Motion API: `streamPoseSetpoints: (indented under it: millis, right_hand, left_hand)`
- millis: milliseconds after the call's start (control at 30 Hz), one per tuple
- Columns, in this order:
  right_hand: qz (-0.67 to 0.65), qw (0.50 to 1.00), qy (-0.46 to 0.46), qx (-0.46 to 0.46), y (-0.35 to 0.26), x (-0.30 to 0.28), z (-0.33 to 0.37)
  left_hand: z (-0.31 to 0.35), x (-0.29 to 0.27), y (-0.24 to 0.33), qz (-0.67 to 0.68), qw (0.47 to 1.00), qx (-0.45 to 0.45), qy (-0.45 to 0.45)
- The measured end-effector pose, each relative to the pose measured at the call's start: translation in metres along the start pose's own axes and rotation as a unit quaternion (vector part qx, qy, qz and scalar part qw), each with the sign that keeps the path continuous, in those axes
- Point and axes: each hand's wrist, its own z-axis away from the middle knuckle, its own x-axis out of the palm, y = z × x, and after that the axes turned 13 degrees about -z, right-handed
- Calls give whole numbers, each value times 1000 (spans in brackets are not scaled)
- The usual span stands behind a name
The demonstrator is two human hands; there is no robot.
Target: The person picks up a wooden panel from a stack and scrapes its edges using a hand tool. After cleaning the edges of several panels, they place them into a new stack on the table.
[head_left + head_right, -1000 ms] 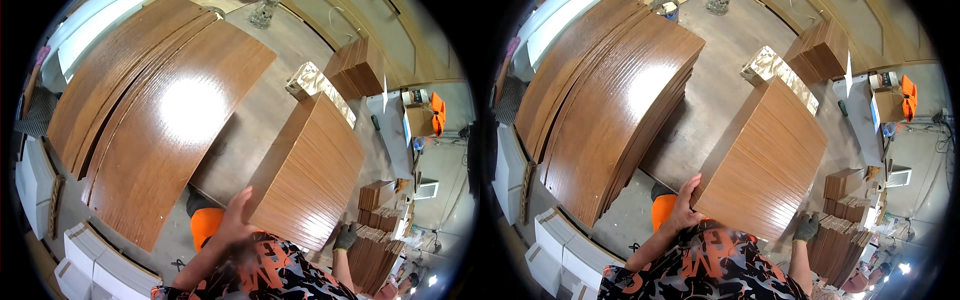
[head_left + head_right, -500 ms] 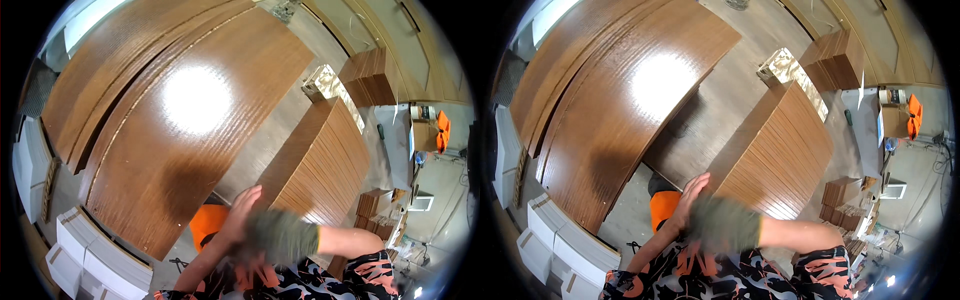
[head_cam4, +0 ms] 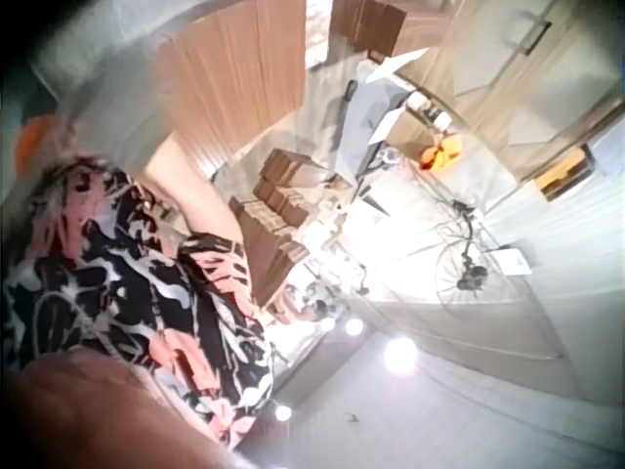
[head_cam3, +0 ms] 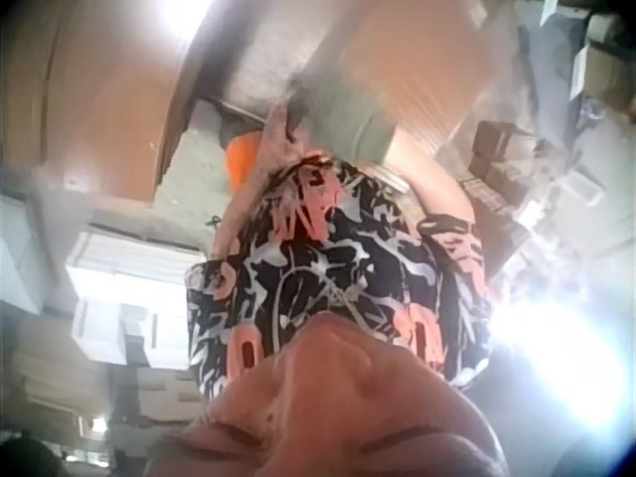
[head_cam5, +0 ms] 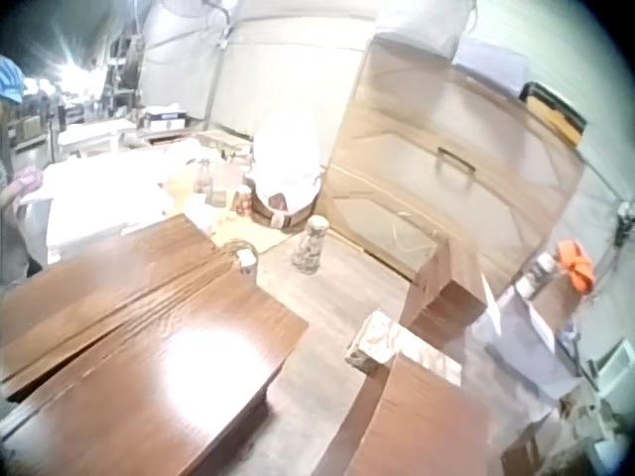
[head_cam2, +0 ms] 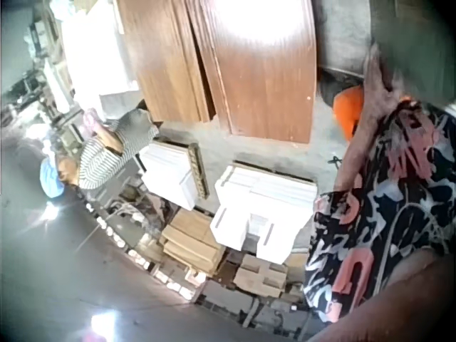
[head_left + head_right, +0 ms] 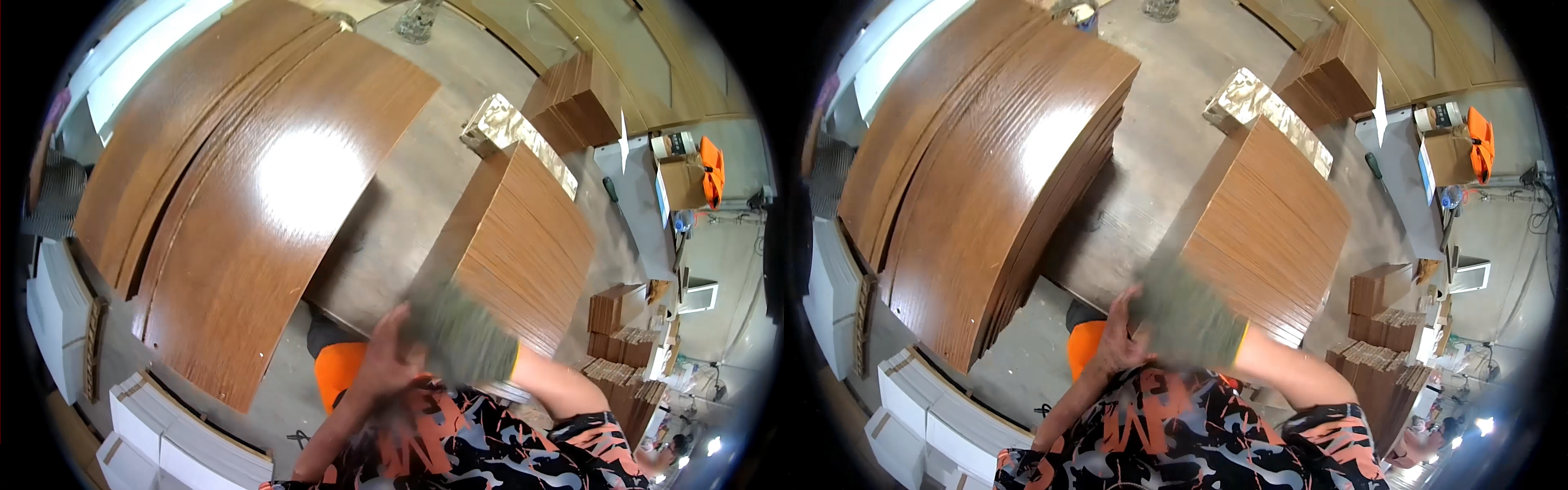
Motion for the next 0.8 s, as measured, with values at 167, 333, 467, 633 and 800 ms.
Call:
streamPoseSetpoints:
  millis: [167,333,467,633,800]
  right_hand:
    - [289,940,181,-4,-30,32,32]
    - [440,859,261,15,7,65,58]
    - [429,854,285,70,5,70,65]
    - [413,849,330,2,19,74,66]
    - [361,855,371,-20,20,71,66]
  left_hand:
    - [0,-5,5,-3,999,-35,-28]
    - [-22,-20,32,-29,990,-83,-113]
    - [-34,-60,42,174,914,-225,-290]
    - [-56,-37,57,137,936,-261,-193]
    - [-124,-10,63,33,920,-304,-243]
